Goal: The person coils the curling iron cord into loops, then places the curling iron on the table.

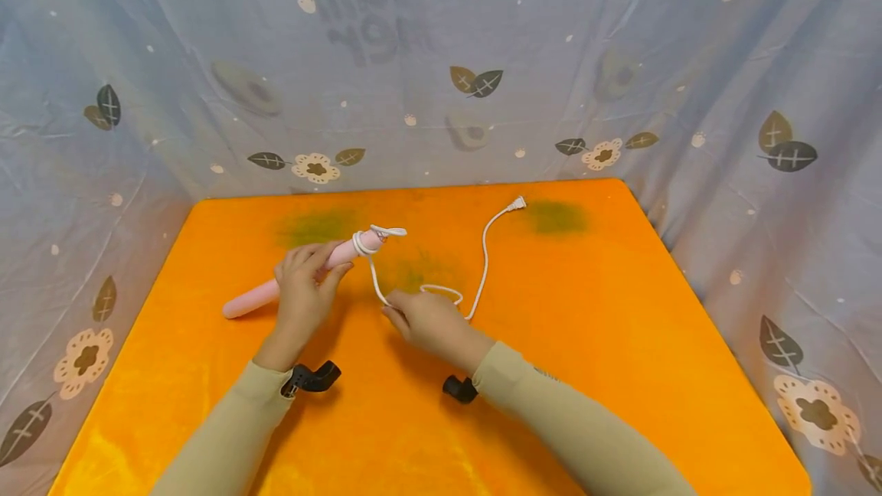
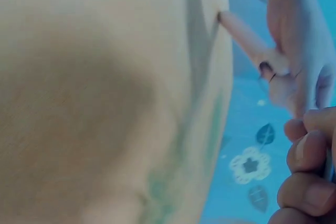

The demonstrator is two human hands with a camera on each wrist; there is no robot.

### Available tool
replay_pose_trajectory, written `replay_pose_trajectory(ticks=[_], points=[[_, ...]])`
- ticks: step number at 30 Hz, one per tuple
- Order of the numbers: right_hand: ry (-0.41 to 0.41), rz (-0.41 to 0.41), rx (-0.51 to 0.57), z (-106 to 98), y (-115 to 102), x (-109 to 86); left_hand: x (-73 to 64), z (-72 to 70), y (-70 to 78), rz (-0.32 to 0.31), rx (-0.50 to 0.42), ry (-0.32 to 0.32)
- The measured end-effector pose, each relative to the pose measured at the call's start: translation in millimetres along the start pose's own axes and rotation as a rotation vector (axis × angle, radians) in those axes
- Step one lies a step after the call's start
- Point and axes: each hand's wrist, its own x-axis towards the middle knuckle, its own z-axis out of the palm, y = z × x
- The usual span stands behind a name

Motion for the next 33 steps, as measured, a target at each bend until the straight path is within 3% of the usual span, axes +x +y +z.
replay_pose_trajectory(ticks=[4,10,14,21,26,33], points=[[0.008,-0.037,-0.084,-5.1,-6.8,-6.7,3.7,-1.1,-6.0,-0.033,0.017,-0.018],[0.025,-0.075,-0.205,-20.8,-7.0,-22.6,8.9,-10.1,-23.2,-0.115,0.078,0.013],[0.064,-0.183,-0.266,-28.2,-9.8,-27.3,8.9,-12.7,-30.7,-0.132,0.130,-0.028],[0.092,-0.345,-0.276,-29.7,-26.3,-20.6,-0.6,-1.8,-34.0,-0.116,0.209,-0.156],[0.216,-0.405,-0.301,-38.2,-28.3,-7.6,-10.4,5.8,-32.2,-0.091,0.248,-0.255],[0.328,-0.429,-0.339,-61.0,-26.2,13.9,-25.2,15.6,-16.7,0.025,0.247,-0.372]])
